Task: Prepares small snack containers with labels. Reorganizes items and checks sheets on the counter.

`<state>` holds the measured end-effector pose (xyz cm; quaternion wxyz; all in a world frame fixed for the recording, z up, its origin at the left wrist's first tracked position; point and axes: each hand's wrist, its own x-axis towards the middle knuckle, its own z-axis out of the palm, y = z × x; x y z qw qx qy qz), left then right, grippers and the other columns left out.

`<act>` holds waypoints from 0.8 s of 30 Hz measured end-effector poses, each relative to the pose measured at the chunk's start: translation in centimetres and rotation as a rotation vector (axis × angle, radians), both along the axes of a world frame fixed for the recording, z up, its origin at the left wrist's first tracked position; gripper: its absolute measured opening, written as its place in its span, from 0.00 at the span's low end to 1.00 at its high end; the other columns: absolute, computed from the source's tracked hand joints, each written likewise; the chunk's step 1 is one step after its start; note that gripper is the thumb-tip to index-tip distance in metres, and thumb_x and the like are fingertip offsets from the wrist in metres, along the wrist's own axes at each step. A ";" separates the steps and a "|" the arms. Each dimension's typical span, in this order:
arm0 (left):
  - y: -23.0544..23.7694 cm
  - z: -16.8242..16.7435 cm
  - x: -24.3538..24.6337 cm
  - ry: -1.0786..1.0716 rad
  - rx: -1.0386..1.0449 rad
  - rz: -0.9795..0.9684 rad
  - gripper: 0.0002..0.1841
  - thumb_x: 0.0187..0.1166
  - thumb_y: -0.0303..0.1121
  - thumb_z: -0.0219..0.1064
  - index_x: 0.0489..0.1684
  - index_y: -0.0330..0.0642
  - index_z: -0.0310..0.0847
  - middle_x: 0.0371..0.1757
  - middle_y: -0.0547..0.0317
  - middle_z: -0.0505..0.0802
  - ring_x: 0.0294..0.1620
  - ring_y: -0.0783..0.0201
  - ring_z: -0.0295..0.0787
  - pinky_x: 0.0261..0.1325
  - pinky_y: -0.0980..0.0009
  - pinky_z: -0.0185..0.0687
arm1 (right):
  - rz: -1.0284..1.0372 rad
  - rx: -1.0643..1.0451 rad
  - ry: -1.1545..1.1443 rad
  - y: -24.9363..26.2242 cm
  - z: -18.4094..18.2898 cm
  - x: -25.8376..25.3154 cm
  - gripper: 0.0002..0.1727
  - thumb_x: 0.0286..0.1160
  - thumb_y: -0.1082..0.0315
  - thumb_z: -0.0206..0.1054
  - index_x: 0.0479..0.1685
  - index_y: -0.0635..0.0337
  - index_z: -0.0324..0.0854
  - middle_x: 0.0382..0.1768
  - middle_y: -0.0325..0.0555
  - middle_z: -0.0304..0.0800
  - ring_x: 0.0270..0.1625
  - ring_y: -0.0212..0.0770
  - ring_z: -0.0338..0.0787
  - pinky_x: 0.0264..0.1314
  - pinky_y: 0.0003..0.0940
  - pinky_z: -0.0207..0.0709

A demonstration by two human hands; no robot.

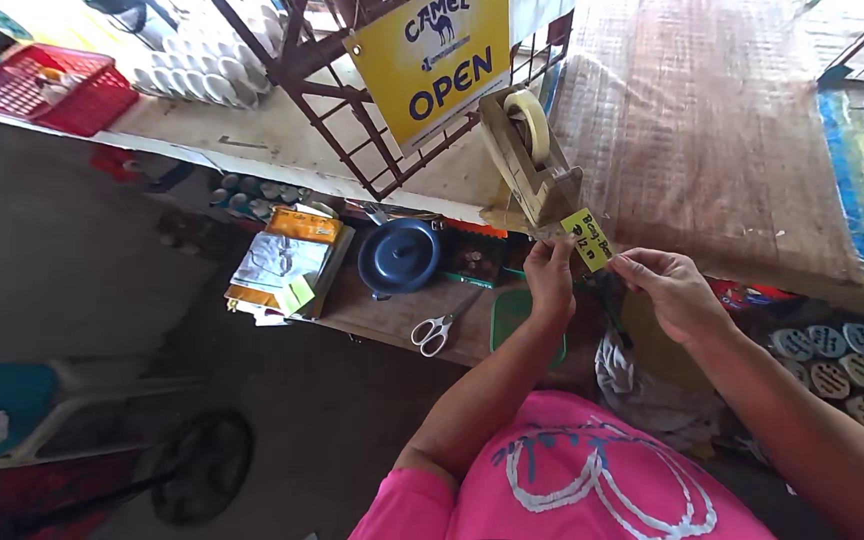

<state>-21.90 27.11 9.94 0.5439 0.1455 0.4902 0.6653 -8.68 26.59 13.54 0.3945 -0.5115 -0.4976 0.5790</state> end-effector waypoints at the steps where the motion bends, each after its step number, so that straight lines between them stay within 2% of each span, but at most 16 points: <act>1: 0.2 -0.1 -0.2 0.012 0.007 -0.001 0.07 0.86 0.26 0.61 0.34 0.43 0.77 0.30 0.63 0.87 0.29 0.71 0.86 0.40 0.72 0.87 | 0.000 0.008 0.002 0.0 -0.1 0.0 0.11 0.81 0.77 0.63 0.33 0.58 0.88 0.27 0.30 0.88 0.29 0.21 0.81 0.40 0.15 0.76; 7: 1.0 0.1 -0.8 -0.009 0.018 -0.010 0.06 0.85 0.25 0.61 0.35 0.42 0.78 0.32 0.62 0.88 0.33 0.69 0.88 0.44 0.70 0.88 | 0.006 0.028 0.000 0.0 -0.3 0.0 0.11 0.81 0.78 0.63 0.32 0.58 0.88 0.28 0.30 0.89 0.30 0.21 0.81 0.41 0.16 0.76; 13: 1.2 0.7 -1.0 -0.004 0.030 -0.032 0.08 0.86 0.25 0.60 0.33 0.42 0.78 0.30 0.61 0.89 0.30 0.70 0.89 0.40 0.71 0.89 | 0.001 0.027 -0.006 0.0 -0.3 0.0 0.11 0.81 0.77 0.63 0.32 0.58 0.88 0.31 0.31 0.89 0.32 0.22 0.82 0.42 0.17 0.77; 24: 0.8 1.0 -0.9 -0.017 0.054 -0.025 0.09 0.85 0.24 0.60 0.32 0.43 0.78 0.30 0.62 0.89 0.30 0.70 0.89 0.41 0.71 0.89 | -0.008 0.046 -0.002 -0.1 -0.6 0.0 0.10 0.79 0.78 0.64 0.32 0.58 0.88 0.34 0.32 0.88 0.34 0.22 0.83 0.44 0.17 0.78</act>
